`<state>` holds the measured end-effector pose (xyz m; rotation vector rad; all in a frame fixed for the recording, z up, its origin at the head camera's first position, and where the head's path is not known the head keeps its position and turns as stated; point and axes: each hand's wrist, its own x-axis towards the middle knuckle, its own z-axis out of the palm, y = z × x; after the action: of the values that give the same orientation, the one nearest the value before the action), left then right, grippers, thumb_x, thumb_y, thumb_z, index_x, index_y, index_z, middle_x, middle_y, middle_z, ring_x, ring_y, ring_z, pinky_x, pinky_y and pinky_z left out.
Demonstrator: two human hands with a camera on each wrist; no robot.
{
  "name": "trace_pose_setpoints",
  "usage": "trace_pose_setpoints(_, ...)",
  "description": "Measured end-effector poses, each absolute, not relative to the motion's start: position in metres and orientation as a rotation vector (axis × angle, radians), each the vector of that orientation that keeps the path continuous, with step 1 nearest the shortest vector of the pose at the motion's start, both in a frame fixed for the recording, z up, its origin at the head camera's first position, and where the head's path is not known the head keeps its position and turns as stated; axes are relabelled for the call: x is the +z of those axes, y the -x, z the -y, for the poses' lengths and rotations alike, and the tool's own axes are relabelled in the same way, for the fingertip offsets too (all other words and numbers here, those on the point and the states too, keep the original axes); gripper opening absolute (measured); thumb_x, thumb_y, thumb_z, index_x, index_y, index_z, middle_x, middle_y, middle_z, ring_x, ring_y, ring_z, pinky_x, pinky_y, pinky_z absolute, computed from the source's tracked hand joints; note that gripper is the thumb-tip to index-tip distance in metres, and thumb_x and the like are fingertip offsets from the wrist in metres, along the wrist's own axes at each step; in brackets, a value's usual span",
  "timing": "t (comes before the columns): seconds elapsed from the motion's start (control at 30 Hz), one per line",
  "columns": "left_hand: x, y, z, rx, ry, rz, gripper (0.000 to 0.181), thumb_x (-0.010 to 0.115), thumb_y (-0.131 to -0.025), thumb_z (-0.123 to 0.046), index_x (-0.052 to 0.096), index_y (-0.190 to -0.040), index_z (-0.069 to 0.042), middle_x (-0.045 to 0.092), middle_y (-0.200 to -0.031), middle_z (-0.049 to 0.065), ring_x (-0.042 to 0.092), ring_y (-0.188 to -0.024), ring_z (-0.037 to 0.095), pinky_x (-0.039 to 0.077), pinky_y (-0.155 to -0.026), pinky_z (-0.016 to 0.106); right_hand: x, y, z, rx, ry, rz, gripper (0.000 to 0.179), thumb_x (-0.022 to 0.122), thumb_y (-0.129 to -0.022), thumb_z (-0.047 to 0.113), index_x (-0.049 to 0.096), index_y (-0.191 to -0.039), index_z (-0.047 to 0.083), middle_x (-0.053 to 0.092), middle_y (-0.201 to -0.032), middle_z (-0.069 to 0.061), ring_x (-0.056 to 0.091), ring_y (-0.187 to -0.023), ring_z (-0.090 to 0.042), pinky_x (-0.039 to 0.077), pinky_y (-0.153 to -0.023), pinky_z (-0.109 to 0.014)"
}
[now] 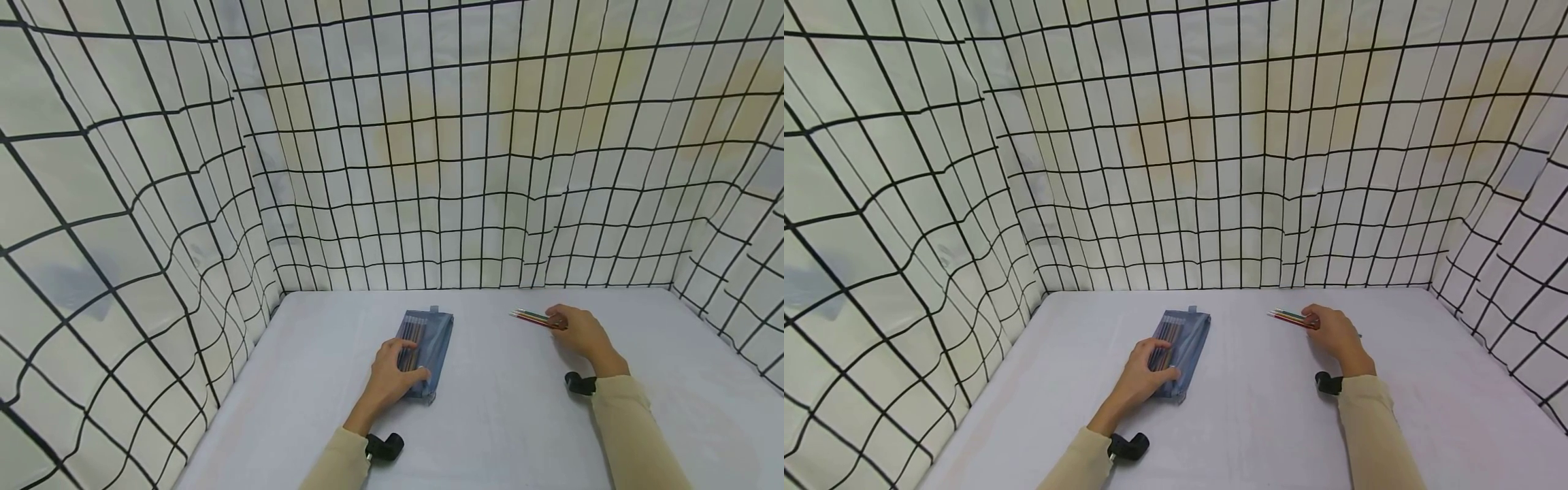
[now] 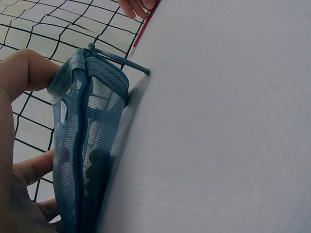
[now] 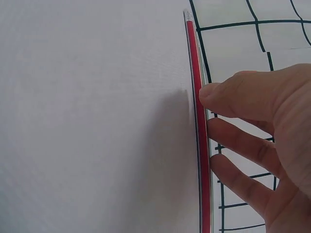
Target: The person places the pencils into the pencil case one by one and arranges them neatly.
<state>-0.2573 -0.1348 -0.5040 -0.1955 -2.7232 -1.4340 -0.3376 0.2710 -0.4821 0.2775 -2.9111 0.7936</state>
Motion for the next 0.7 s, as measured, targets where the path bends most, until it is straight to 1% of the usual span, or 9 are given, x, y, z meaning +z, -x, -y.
trace_pose_setpoints(0.17,-0.5039,0.2572,0.1345,-1.439,0.197,2.721,0.059,0.076,-0.079,-0.039,0.061,-0.132,-0.019,0.039,-0.158,0.016,0.041,-0.141,0.041,0.039,-0.107,0.066,-0.4815,0.3366,-0.2699,0.802,-0.266,2.918,0.033,0.067,-0.092,0.005,0.065,-0.125,-0.001,0.075,-0.111,-0.016,0.069,-0.105,-0.038,0.052,-0.092,-0.058)
trace_pose_setpoints(0.3,-0.5036,0.257,0.1343,-1.447,0.204,2.718,0.059,0.075,-0.079,-0.038,0.06,-0.132,-0.018,0.038,-0.158,0.016,0.041,-0.142,0.041,0.039,-0.108,0.066,-0.4818,0.3362,-0.2702,0.805,-0.253,2.931,0.032,0.066,-0.093,0.004,0.065,-0.125,0.0,0.074,-0.112,-0.017,0.067,-0.107,-0.039,0.051,-0.091,-0.058)
trace_pose_setpoints(0.4,-0.5034,0.257,0.1342,-1.451,0.206,2.718,0.059,0.075,-0.079,-0.039,0.06,-0.133,-0.018,0.038,-0.158,0.017,0.041,-0.142,0.041,0.039,-0.108,0.066,-0.4822,0.3365,-0.2709,0.805,-0.255,2.935,0.033,0.065,-0.091,0.0,0.065,-0.124,0.0,0.074,-0.112,-0.018,0.066,-0.108,-0.041,0.051,-0.09,-0.059)
trace_pose_setpoints(0.53,-0.5033,0.257,0.1344,-1.449,0.205,2.719,0.06,0.075,-0.079,-0.039,0.06,-0.133,-0.018,0.038,-0.158,0.017,0.041,-0.141,0.04,0.039,-0.108,0.066,-0.4827,0.3373,-0.2705,0.802,-0.244,2.945,0.036,0.061,-0.088,-0.005,0.066,-0.123,0.0,0.073,-0.106,-0.016,0.065,-0.101,-0.037,0.051,-0.085,-0.054)
trace_pose_setpoints(0.63,-0.5034,0.2569,0.1345,-1.446,0.202,2.72,0.059,0.075,-0.079,-0.039,0.06,-0.132,-0.018,0.038,-0.158,0.017,0.041,-0.141,0.04,0.04,-0.107,0.066,-0.4827,0.3373,-0.2699,0.797,-0.234,2.955,0.038,0.059,-0.086,-0.007,0.067,-0.122,0.0,0.072,-0.101,-0.013,0.063,-0.095,-0.031,0.05,-0.081,-0.049)
trace_pose_setpoints(0.7,-0.5035,0.2568,0.1346,-1.444,0.2,2.72,0.059,0.075,-0.079,-0.039,0.06,-0.132,-0.018,0.038,-0.158,0.016,0.041,-0.141,0.041,0.04,-0.107,0.066,-0.4827,0.3373,-0.2702,0.797,-0.239,2.961,0.038,0.058,-0.085,-0.008,0.067,-0.122,0.0,0.072,-0.1,-0.013,0.062,-0.092,-0.029,0.05,-0.079,-0.048)
